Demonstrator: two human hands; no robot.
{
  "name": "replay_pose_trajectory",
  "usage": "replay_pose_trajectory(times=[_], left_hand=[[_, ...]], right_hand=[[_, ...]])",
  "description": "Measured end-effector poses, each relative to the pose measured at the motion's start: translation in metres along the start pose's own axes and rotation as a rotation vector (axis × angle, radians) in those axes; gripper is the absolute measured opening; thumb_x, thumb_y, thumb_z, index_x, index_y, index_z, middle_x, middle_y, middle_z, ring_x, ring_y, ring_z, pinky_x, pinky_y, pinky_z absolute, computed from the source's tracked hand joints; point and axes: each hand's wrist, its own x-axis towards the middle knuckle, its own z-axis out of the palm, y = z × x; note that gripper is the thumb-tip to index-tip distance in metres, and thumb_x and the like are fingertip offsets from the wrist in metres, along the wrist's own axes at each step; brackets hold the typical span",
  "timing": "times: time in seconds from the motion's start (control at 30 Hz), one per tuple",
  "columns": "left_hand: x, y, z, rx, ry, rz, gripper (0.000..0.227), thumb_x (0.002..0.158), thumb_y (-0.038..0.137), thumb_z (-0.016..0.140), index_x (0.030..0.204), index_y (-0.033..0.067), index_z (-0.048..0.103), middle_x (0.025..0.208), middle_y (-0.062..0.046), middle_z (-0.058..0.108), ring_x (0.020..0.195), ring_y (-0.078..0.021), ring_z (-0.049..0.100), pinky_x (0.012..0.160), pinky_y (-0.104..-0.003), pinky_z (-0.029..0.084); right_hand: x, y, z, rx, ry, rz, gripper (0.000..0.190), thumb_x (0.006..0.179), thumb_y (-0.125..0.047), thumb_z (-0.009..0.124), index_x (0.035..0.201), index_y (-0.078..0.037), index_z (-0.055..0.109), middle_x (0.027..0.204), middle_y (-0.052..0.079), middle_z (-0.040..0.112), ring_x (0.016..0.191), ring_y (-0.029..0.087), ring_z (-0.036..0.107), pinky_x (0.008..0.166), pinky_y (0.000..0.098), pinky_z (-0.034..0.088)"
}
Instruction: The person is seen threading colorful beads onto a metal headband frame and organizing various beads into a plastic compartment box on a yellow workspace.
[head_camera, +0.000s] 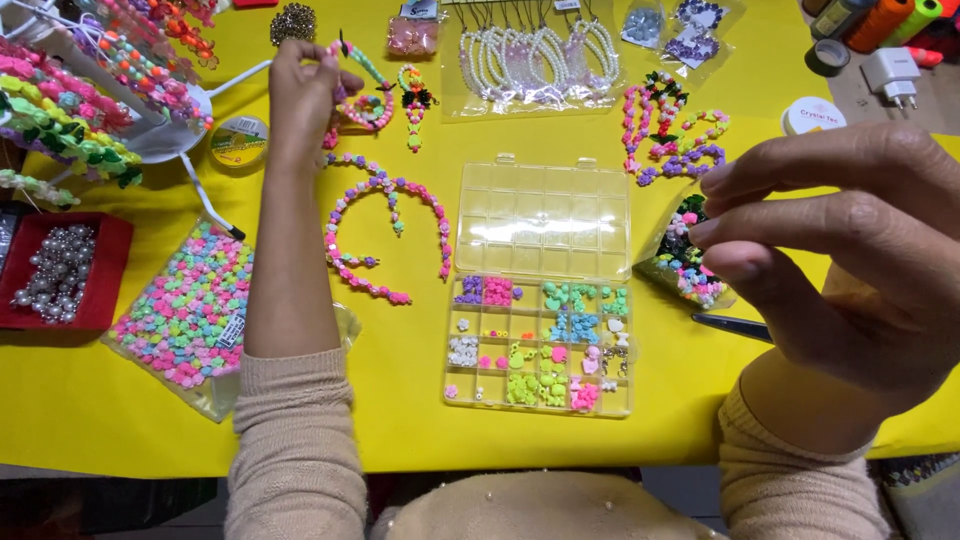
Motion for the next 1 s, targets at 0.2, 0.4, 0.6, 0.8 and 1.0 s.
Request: replay_pose_trajectory(times=[0.2,0.4,0.6,0.8,1.0], left_hand=[[-0.018,0.028,0.004,-0.445,-0.141,-0.006,0.007,0.106,0.002,0.056,0.110,0.0066,0.055,0.091,-0.012,0.075,0.076,-0.0212,0.077,0.064,-0.026,0.068],[-0.006,-0.003,0.013,-0.202,-0.139,-0.012,0.007,0.106,0.004,0.056,0.104,0.0113,0.055,0.092,-0.008,0.079,0.082,-0.0133,0.075,0.073,-0.024,0.061],[0.024,-0.048,0.015,0.255,0.106,0.178,0.010,0.102,0.008,0.060,0.096,0.0124,0.054,0.088,-0.009,0.078,0.077,-0.0172,0.070,0.062,-0.039,0.048],[0.018,-0.044,0.013,0.369,0.194,0.238,0.015,0.099,0.005,0.068,0.094,0.0097,0.055,0.083,-0.010,0.072,0.078,-0.0263,0.069,0.067,-0.046,0.052],[0.016,-0.027,-0.003,0.160,0.133,0.091,0.010,0.100,0.003,0.057,0.100,0.0121,0.060,0.100,-0.011,0.077,0.092,-0.0160,0.080,0.071,-0.029,0.064]], right_hand=[[0.004,-0.003,0.003,-0.004,-0.003,-0.028,0.013,0.093,0.001,0.062,0.086,0.008,0.069,0.091,0.028,0.069,0.089,0.034,0.068,0.079,0.0412,0.054],[0.009,-0.008,0.005,0.025,0.002,-0.024,0.012,0.093,0.002,0.063,0.085,0.009,0.069,0.090,0.026,0.068,0.086,0.033,0.067,0.077,0.0399,0.056],[0.009,-0.007,0.005,0.020,0.003,-0.015,0.011,0.093,0.003,0.063,0.085,0.009,0.069,0.091,0.027,0.068,0.086,0.034,0.067,0.077,0.0394,0.056],[0.008,0.000,0.003,0.010,-0.014,-0.014,0.011,0.093,0.001,0.063,0.087,0.008,0.070,0.092,0.028,0.068,0.088,0.033,0.068,0.080,0.0402,0.057],[0.005,0.014,0.000,0.010,-0.005,-0.038,0.011,0.090,-0.002,0.065,0.087,0.008,0.069,0.093,0.031,0.068,0.087,0.034,0.067,0.078,0.0408,0.055]])
